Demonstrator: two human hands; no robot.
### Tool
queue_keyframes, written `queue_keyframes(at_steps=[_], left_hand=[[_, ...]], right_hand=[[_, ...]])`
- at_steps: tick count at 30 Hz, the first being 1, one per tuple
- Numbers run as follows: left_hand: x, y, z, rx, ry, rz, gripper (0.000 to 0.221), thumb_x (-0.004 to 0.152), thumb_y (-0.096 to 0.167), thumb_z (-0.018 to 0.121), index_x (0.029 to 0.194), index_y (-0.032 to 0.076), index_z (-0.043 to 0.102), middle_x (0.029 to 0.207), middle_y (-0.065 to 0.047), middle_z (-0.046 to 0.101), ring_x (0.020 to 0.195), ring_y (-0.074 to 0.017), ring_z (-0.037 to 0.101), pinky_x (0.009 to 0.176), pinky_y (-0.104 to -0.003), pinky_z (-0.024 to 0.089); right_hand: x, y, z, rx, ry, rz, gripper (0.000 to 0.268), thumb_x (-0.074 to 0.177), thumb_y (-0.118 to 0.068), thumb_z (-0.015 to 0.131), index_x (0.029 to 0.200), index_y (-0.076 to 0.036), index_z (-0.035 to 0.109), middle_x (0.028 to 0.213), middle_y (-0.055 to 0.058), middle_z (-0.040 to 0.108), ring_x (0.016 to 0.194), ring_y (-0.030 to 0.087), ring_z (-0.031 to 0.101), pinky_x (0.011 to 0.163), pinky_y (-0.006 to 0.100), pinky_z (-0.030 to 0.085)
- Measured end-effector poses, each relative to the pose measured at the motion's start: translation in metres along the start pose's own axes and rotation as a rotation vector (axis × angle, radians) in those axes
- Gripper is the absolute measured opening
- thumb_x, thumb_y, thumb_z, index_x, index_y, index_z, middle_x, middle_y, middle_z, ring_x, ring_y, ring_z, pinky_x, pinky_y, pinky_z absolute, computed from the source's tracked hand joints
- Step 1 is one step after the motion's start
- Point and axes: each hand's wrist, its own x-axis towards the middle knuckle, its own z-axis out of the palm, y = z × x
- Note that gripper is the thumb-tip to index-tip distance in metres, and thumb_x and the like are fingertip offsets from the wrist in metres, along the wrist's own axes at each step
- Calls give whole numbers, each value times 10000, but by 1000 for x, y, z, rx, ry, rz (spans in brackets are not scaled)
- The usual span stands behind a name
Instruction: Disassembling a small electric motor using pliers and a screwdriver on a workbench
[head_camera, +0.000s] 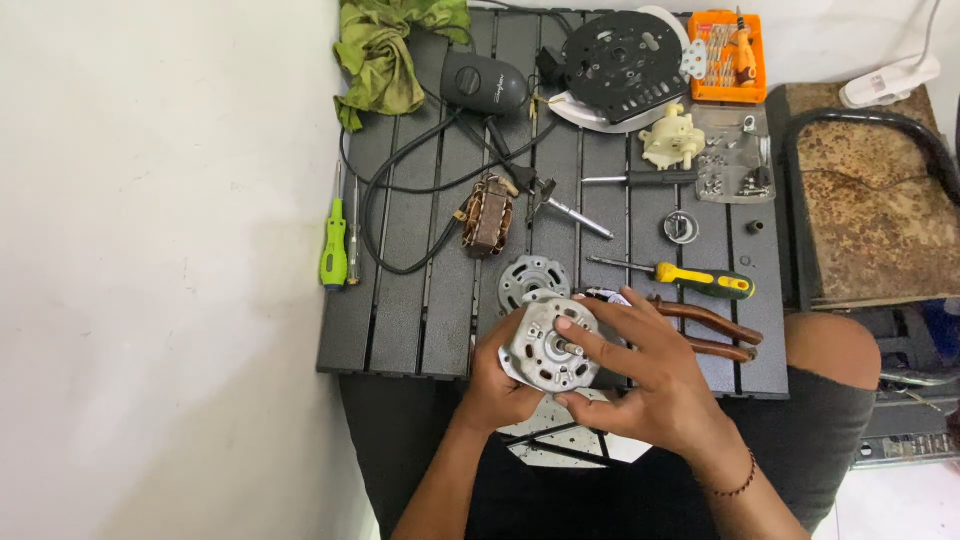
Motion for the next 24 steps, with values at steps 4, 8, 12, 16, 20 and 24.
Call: queue_keyframes(at_steps=[4,8,12,16,20,24], left_hand=[[-4,7,-5,-172,-46,-71,592,731,42,584,1315,-49,567,1275,-176,647,1194,-297,635,1043,-384,511],[-11,-4,-1,-429,-106,-63,858,833,362,707,1468,-62,313,1407,-204,497,1316,-304,512,1125,-404,442],[-10,1,-1,-587,-31,-45,956,776,256,870,1392,162,145,1340,-207,486,1307,-295,492,1137,-405,408],[-7,-8,-22,-159,-99,90,1254,661,481,901,1586,16,193,1407,-167,548,1335,-330,561,1220,-491,408],[-10,-18,-24,-96,-130,76,999,656,463,909,1445,58,449,1420,-128,538,1321,-274,568,1154,-400,464],[-16,-28,-19,-99,-146,59,1059,629,481,906,1457,31,422,1451,-112,507,1359,-244,541,1189,-360,413]], right_hand=[[3,-8,-8,48,5,20,634,766,-320,874,1344,-179,656,1371,186,639,1257,329,661,1190,545,442],[3,-5,-10,51,-23,32,644,791,-373,871,1368,-198,644,1397,191,631,1296,344,636,1190,564,432],[11,-12,-8,94,-35,-1,642,753,-346,894,1336,-200,669,1362,198,657,1256,319,672,1196,524,410],[15,-18,-11,102,-137,-34,708,787,-441,884,1407,-237,610,1431,182,621,1316,331,633,1203,560,389],[19,-17,-15,140,-161,47,882,740,-399,908,1476,-102,522,1441,105,633,1298,273,636,1238,527,338],[20,-10,-24,159,-232,99,854,715,-322,915,1439,-56,551,1393,112,668,1311,281,622,1220,526,326]])
